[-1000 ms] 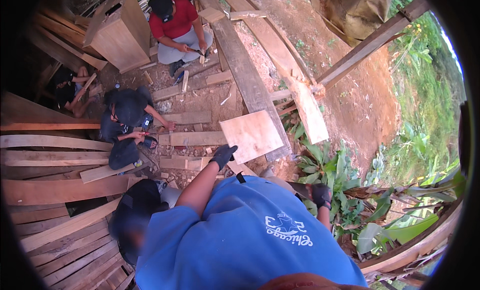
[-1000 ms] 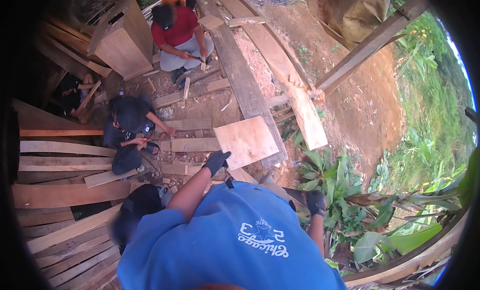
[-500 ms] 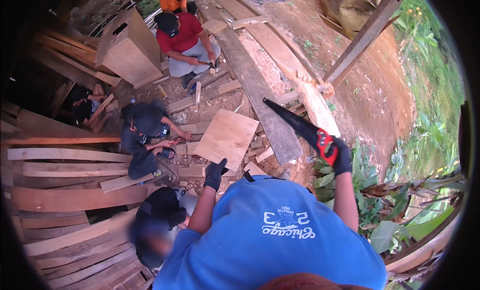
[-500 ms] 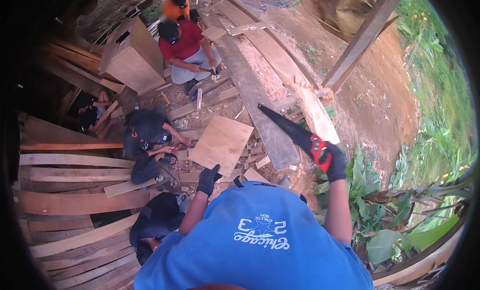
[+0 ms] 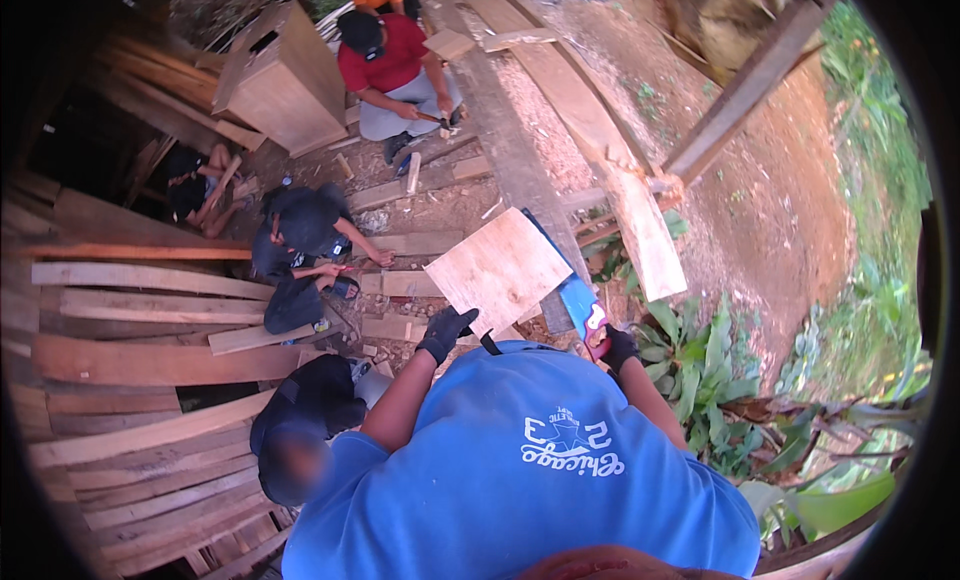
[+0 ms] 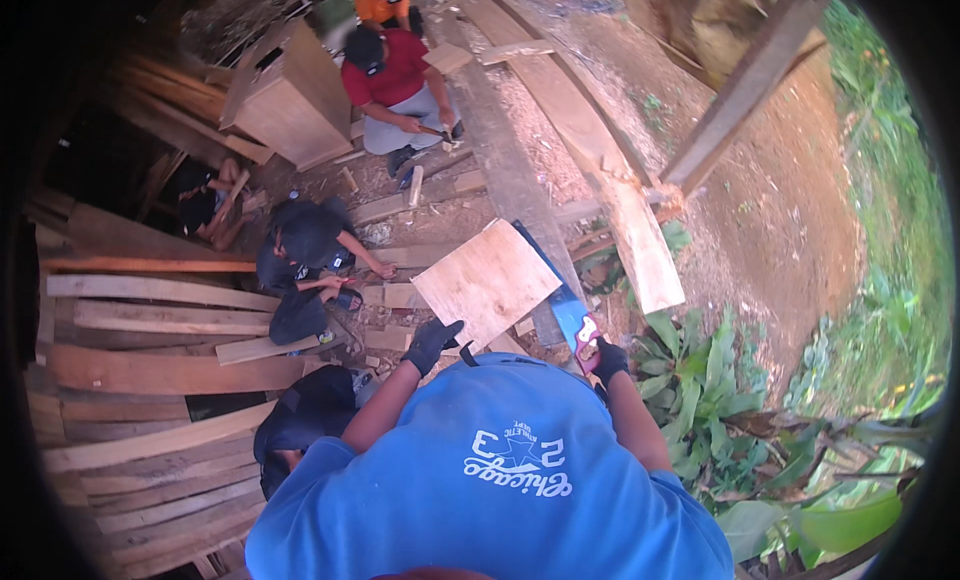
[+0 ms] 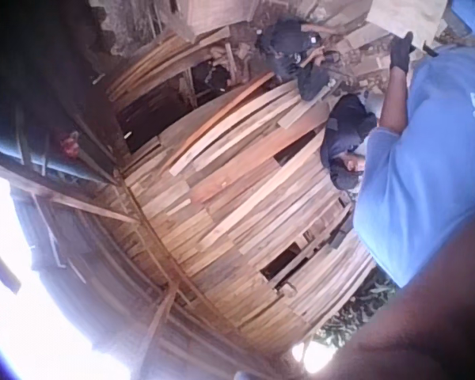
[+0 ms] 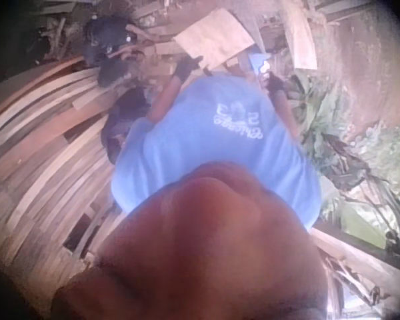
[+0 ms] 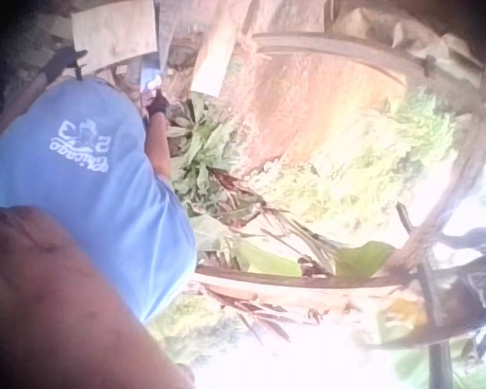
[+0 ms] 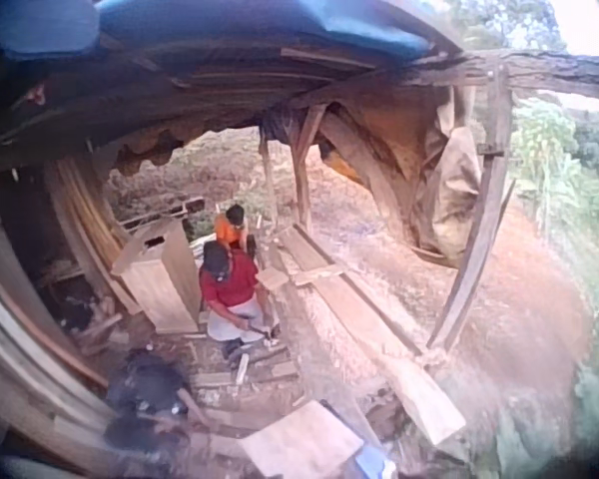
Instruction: The person saws a piece of wood held in place by hand on a wooden beam.
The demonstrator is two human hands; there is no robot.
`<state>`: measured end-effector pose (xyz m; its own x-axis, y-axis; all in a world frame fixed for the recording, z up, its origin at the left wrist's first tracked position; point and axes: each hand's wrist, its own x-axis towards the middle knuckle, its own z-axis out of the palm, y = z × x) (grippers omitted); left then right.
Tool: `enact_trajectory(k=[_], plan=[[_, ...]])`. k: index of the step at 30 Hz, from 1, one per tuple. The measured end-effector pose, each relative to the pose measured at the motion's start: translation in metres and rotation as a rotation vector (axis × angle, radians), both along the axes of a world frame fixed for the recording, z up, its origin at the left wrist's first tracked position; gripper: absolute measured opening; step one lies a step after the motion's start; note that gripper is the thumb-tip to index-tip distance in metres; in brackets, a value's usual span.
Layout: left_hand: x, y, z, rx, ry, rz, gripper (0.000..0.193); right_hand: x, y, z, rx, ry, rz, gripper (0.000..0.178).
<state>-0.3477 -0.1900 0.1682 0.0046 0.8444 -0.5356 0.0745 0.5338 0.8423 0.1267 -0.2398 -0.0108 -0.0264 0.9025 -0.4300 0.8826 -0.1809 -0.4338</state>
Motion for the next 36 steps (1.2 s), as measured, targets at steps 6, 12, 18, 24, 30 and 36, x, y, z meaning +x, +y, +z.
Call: enact_trajectory(k=[6, 12, 18, 24, 30, 36], plan=[[0.082, 0.049, 0.020, 0.001, 0.229, -0.250, 0.052, -0.019, 0.002, 0.005, -0.172, -0.154, 0.286, 0.072], [0.225, 0.120, -0.018, 0.044, 0.315, -0.564, 0.061, 0.085, -0.071, -0.063, 0.012, 0.285, -0.154, 0.035], [0.229, 0.145, -0.073, -0.012, 0.811, -0.605, 0.073, 0.080, -0.083, 0.061, -0.315, 0.794, -1.072, 0.029], [0.260, 0.134, -0.049, -0.238, 0.908, -0.678, 0.078, 0.118, -0.135, 0.151, -0.264, 0.627, -1.150, 0.034], [0.248, 0.156, -0.125, 0.117, 0.968, -0.015, 0.102, 0.147, -0.149, 0.228, -0.207, 0.442, -0.803, 0.025], [0.285, 0.159, -0.181, 0.235, 1.294, 0.183, 0.117, 0.163, -0.052, 0.400, 0.030, 0.242, -0.388, 0.011]])
